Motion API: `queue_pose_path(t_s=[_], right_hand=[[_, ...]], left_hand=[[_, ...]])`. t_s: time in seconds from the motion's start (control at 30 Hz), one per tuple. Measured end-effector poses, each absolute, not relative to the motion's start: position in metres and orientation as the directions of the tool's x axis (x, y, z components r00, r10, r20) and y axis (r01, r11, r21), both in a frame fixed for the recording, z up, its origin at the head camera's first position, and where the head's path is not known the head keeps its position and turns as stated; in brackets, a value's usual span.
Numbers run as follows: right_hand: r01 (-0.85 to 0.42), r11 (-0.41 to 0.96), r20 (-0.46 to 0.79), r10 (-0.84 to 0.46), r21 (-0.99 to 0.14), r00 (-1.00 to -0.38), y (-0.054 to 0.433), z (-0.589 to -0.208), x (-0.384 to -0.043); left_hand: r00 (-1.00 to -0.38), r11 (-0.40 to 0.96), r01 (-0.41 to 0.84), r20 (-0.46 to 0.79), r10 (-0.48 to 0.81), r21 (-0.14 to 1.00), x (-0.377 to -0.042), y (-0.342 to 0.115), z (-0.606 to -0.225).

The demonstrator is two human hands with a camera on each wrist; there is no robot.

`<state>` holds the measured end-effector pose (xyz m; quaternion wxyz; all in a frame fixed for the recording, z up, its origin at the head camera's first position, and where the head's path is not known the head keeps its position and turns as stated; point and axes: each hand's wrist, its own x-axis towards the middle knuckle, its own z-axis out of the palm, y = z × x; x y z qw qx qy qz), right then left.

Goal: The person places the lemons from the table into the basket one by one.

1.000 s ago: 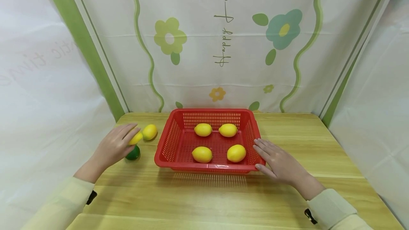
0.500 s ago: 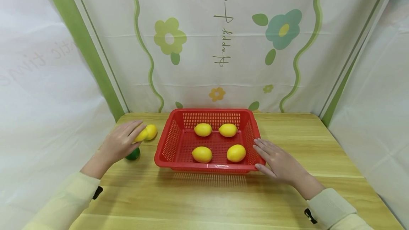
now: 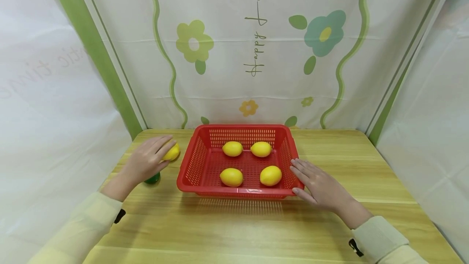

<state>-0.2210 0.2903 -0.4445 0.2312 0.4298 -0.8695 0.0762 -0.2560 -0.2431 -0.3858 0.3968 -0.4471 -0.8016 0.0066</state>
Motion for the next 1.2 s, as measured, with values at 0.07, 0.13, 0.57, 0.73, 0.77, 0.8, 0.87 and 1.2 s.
queue_pose_path(t_s=[0.07,0.13,0.57,0.73,0.77,0.8,0.87,1.2], right_hand=[[-0.781,0.62,0.467,-0.711,0.066,-0.525,0.29,-0.444,-0.221],[-0.781,0.621,0.467,-0.711,0.065,-0.526,0.29,-0.445,-0.22],[-0.78,0.622,0.466,-0.71,0.064,-0.528,0.291,-0.445,-0.22],[-0.778,0.626,0.465,-0.707,0.061,-0.533,0.291,-0.445,-0.22],[-0.778,0.626,0.464,-0.707,0.06,-0.534,0.291,-0.445,-0.22],[-0.777,0.627,0.463,-0.707,0.06,-0.535,0.291,-0.445,-0.22],[-0.776,0.628,0.462,-0.706,0.059,-0.537,0.291,-0.445,-0.219],[-0.785,0.617,0.471,-0.71,0.059,-0.523,0.29,-0.444,-0.22]], left_hand=[[-0.28,0.596,0.716,0.633,0.722,-0.363,-0.257,-0.239,-0.385],[-0.279,0.594,0.717,0.631,0.724,-0.364,-0.257,-0.235,-0.384],[-0.282,0.58,0.726,0.61,0.741,-0.369,-0.261,-0.215,-0.381],[-0.279,0.569,0.732,0.598,0.751,-0.374,-0.263,-0.209,-0.383],[-0.283,0.568,0.733,0.593,0.754,-0.373,-0.264,-0.207,-0.383],[-0.286,0.568,0.734,0.588,0.756,-0.373,-0.264,-0.206,-0.384],[-0.295,0.569,0.732,0.58,0.76,-0.374,-0.265,-0.203,-0.385],[-0.259,0.553,0.74,0.596,0.76,-0.384,-0.27,-0.187,-0.391]])
